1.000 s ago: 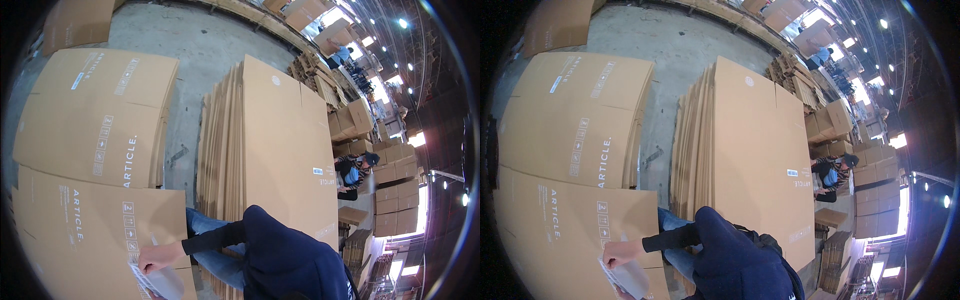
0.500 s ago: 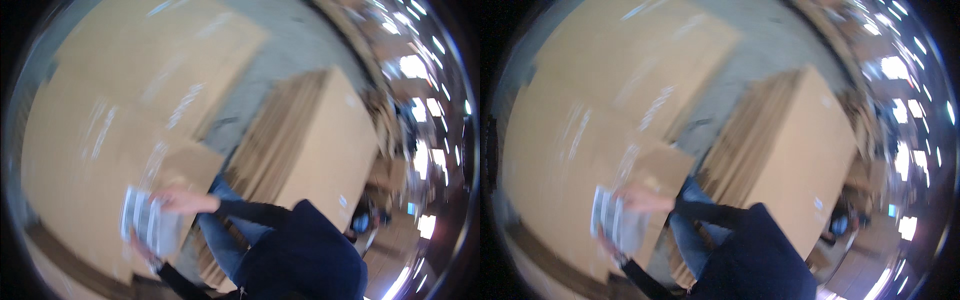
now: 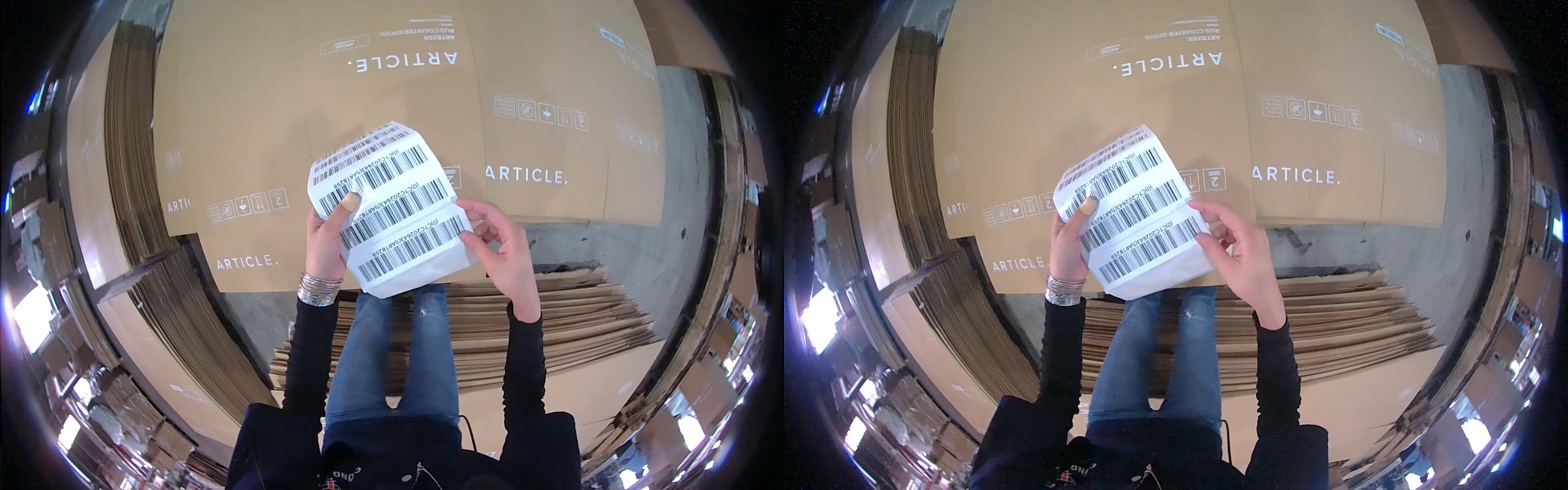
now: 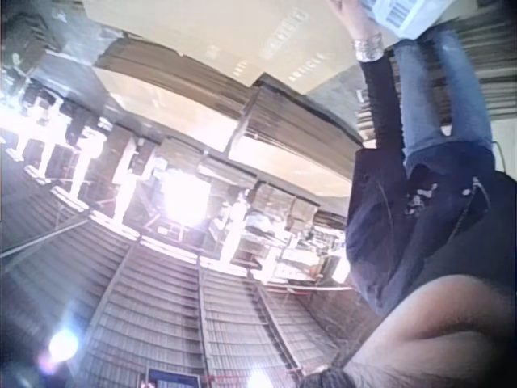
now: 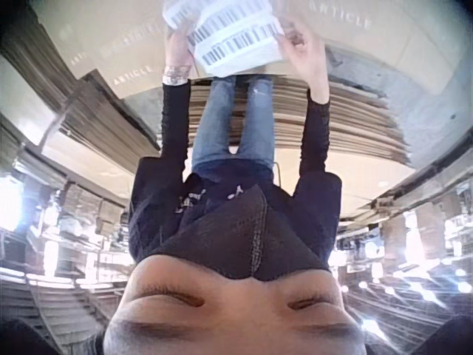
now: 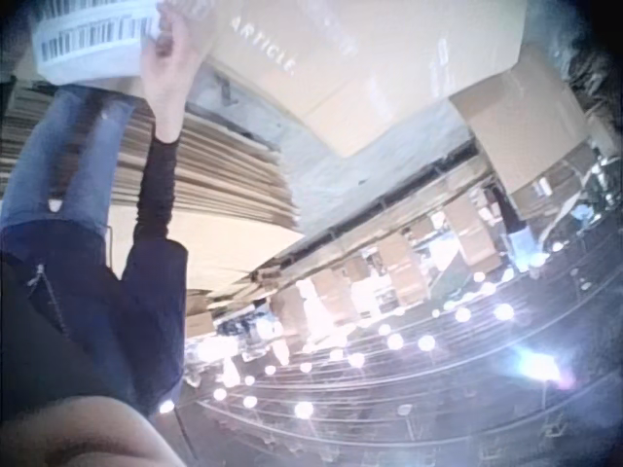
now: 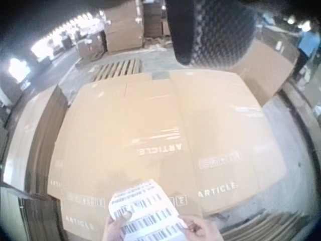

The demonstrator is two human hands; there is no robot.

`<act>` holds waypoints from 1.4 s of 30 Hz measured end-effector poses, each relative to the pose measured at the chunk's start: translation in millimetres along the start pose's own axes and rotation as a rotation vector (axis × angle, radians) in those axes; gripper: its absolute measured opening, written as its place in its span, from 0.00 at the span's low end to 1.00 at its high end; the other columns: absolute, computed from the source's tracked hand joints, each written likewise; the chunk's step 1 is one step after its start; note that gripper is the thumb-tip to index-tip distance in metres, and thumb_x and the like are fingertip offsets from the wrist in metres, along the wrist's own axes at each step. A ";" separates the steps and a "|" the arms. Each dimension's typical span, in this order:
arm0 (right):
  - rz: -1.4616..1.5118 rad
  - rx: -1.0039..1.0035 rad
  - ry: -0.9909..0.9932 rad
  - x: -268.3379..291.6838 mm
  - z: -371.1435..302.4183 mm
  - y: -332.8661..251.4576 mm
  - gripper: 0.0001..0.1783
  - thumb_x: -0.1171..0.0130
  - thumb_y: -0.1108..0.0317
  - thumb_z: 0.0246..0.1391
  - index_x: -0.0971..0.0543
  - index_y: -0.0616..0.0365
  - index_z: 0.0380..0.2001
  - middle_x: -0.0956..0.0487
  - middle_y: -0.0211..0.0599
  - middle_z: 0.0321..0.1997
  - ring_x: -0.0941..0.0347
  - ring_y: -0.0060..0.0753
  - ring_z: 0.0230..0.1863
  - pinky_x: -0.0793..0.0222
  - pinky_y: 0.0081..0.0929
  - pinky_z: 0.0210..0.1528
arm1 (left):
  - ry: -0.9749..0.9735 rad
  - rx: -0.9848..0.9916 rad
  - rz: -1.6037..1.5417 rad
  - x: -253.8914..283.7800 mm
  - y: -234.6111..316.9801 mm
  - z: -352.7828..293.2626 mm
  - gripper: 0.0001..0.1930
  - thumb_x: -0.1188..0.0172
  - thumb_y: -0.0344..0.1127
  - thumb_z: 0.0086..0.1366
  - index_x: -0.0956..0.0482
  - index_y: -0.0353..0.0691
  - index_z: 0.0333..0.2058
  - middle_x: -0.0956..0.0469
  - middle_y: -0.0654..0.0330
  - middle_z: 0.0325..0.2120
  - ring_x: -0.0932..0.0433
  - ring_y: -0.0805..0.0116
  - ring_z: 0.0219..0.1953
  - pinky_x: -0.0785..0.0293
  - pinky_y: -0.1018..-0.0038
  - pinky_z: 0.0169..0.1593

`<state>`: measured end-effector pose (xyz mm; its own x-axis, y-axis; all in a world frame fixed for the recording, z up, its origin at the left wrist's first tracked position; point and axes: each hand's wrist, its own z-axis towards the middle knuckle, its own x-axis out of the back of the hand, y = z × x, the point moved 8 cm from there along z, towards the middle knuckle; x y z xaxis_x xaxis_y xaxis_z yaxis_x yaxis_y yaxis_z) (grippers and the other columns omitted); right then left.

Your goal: The person repeatedly peels barcode labels from a sheet and sticks them onto stacked cardboard boxes in a warehouse. The person handles the label sheet and boxes by hand, moving between stacks to apply labels to different boxes throughout the clip.

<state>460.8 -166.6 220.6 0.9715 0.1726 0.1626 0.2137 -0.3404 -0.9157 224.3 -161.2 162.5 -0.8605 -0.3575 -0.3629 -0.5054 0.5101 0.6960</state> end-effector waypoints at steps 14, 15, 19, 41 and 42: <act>0.020 -0.057 0.092 -28.8 69.7 21.0 0.08 0.42 0.79 0.48 0.21 0.66 0.34 0.20 0.37 0.28 0.25 0.19 0.30 0.30 0.16 0.35 | -0.033 0.130 -0.112 15.5 -4.6 62.3 0.17 0.44 0.25 0.58 0.32 0.32 0.47 0.24 0.54 0.40 0.22 0.67 0.37 0.21 0.74 0.37; -0.019 -0.062 0.116 -28.8 76.1 21.3 0.07 0.41 0.79 0.47 0.20 0.65 0.32 0.20 0.37 0.26 0.24 0.20 0.29 0.29 0.16 0.33 | 0.010 0.168 -0.105 19.7 -7.4 67.9 0.17 0.44 0.25 0.58 0.32 0.32 0.47 0.24 0.53 0.40 0.22 0.67 0.38 0.21 0.74 0.37; -0.146 0.086 0.136 -33.9 105.7 10.0 0.06 0.40 0.79 0.43 0.19 0.63 0.29 0.20 0.36 0.27 0.23 0.27 0.30 0.28 0.21 0.36 | 0.054 0.157 -0.109 32.8 -8.3 98.9 0.18 0.43 0.26 0.57 0.32 0.31 0.47 0.24 0.54 0.39 0.22 0.67 0.37 0.22 0.74 0.37; 0.322 -0.073 0.246 -33.1 393.1 163.8 0.12 0.41 0.76 0.48 0.26 0.63 0.38 0.26 0.29 0.31 0.31 0.18 0.34 0.34 0.18 0.37 | 0.570 0.120 1.211 191.8 -90.3 321.1 0.25 0.27 0.46 0.37 0.23 0.47 0.37 0.77 0.42 0.63 0.76 0.31 0.63 0.67 0.38 0.59; 0.311 -0.064 0.225 -42.6 415.0 165.4 0.11 0.41 0.76 0.48 0.26 0.62 0.38 0.26 0.28 0.32 0.31 0.18 0.35 0.34 0.17 0.37 | 0.588 0.088 1.197 192.7 -91.3 321.5 0.25 0.27 0.46 0.37 0.23 0.46 0.36 0.78 0.43 0.63 0.78 0.32 0.63 0.69 0.38 0.59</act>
<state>412.1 153.4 -90.4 0.9877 -0.1523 -0.0365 -0.0958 -0.4030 -0.9102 84.2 -25.1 -170.2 -0.6299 0.0720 0.7733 0.5145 0.7846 0.3460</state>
